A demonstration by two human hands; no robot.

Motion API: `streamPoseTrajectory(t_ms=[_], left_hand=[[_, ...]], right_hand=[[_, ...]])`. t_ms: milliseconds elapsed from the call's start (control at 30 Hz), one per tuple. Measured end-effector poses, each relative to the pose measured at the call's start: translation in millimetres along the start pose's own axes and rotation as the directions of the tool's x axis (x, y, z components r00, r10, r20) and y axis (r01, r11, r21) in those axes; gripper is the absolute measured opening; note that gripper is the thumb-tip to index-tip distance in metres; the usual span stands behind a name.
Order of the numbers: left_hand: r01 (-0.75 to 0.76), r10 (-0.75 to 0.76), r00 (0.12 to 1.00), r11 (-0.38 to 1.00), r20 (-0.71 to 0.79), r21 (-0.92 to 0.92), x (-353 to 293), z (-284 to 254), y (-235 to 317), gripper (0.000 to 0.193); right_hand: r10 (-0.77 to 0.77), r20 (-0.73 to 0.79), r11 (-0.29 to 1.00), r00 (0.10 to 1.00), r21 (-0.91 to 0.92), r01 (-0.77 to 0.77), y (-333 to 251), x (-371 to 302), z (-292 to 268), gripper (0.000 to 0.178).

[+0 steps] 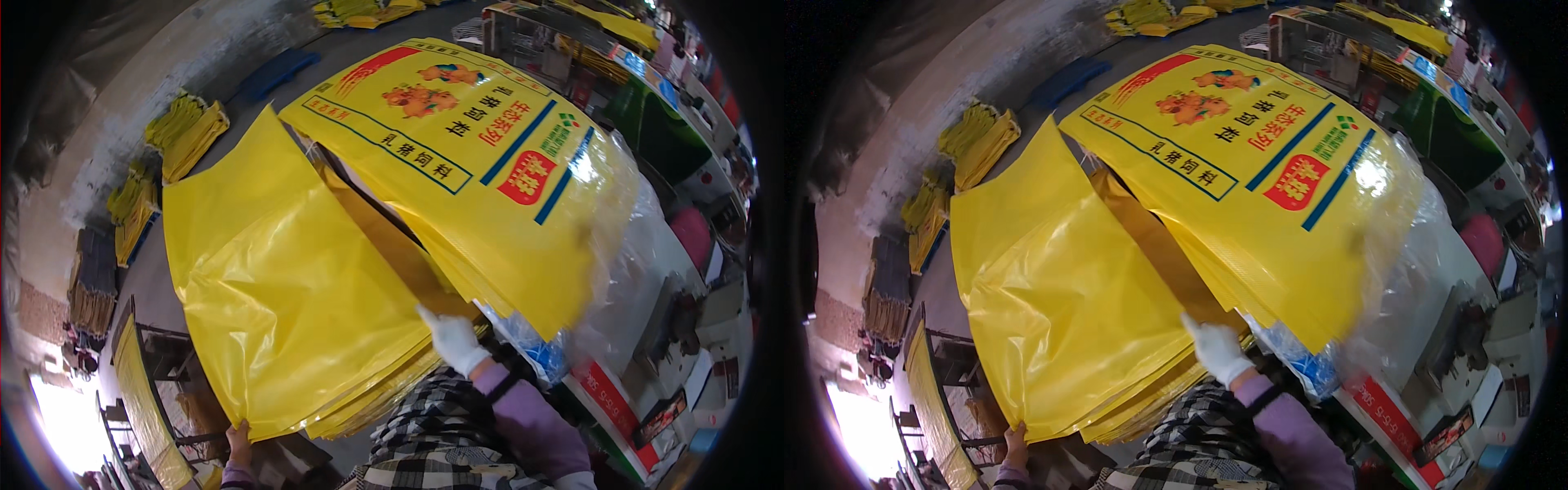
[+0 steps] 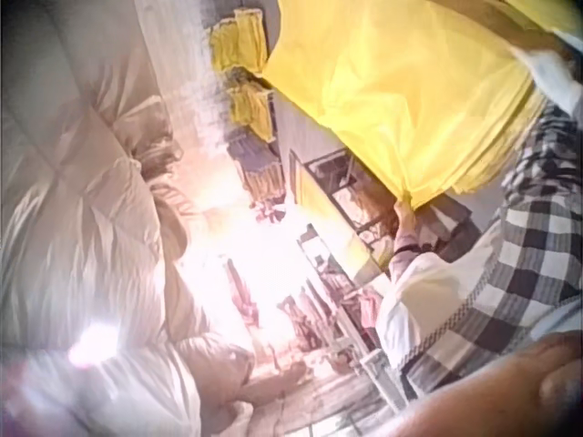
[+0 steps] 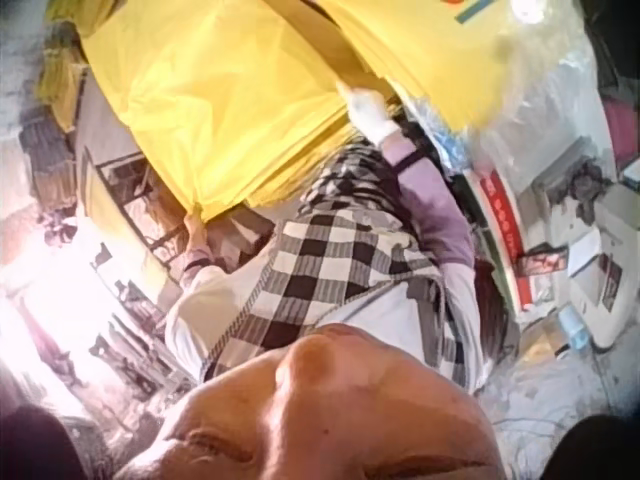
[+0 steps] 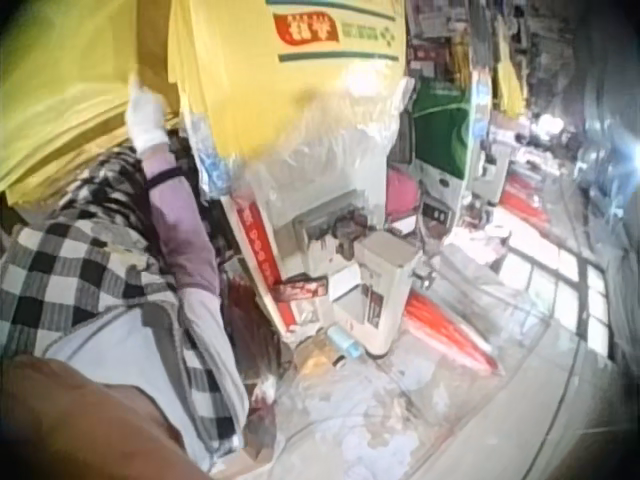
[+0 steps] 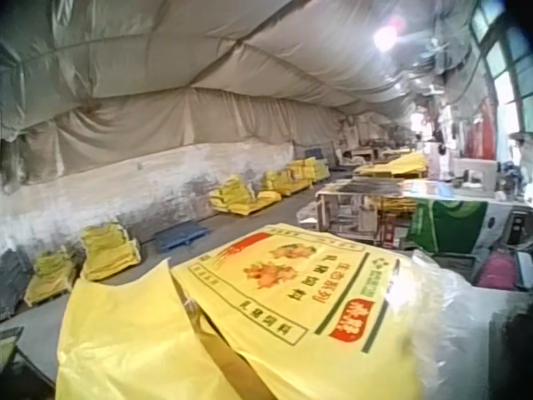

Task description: Sewing the edges of yellow plastic bags using an industrial sewing machine.

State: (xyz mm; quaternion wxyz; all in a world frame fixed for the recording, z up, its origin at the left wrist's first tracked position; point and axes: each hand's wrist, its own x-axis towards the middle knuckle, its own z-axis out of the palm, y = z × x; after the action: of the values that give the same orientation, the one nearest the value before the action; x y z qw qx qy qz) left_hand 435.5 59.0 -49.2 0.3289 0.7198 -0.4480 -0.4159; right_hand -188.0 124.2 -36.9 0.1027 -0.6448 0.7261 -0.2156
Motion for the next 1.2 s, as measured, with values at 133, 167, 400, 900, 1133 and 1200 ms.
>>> streamPoseTrajectory(t_ms=[133, 167, 400, 900, 1133, 1200], left_hand=[[0.170, -0.170, 0.983, 0.985, 0.075, 0.006, -5.7, 48.8, -20.4, 0.011], [0.207, -0.204, 0.976, 0.978, 0.069, -0.026, -15.0, 65.5, -22.3, 0.016], [0.553, -0.452, 0.833, 0.694, 0.318, -0.461, -36.5, 89.0, -61.5, 0.020], [0.430, -0.393, 0.877, 0.899, 0.276, -0.086, 6.4, 139.3, -71.9, 0.028], [-0.437, 0.152, 0.777, 0.828, 0.611, 0.350, 102.4, 220.3, 4.8, 0.036], [-0.730, 0.424, 0.641, 0.596, 0.640, 0.336, 109.5, 247.4, 53.1, 0.037]], right_hand=[[0.169, 0.092, 0.985, 0.981, -0.058, -0.164, 58.0, 8.9, 54.5, 0.055], [0.291, 0.161, 0.954, 0.943, -0.124, -0.273, 66.8, 4.7, 62.6, 0.057], [0.297, 0.241, 0.805, 0.924, -0.584, -0.107, 162.4, -60.7, 201.2, 0.028], [0.633, 0.209, 0.643, 0.745, 0.394, -0.657, 84.3, -26.1, 55.4, 0.036], [0.058, -0.198, 0.961, 0.979, 0.276, -0.002, -18.4, -59.9, -55.7, 0.026], [0.065, -0.448, 0.976, 0.892, 0.213, 0.036, -11.4, -63.1, -144.3, 0.035]])
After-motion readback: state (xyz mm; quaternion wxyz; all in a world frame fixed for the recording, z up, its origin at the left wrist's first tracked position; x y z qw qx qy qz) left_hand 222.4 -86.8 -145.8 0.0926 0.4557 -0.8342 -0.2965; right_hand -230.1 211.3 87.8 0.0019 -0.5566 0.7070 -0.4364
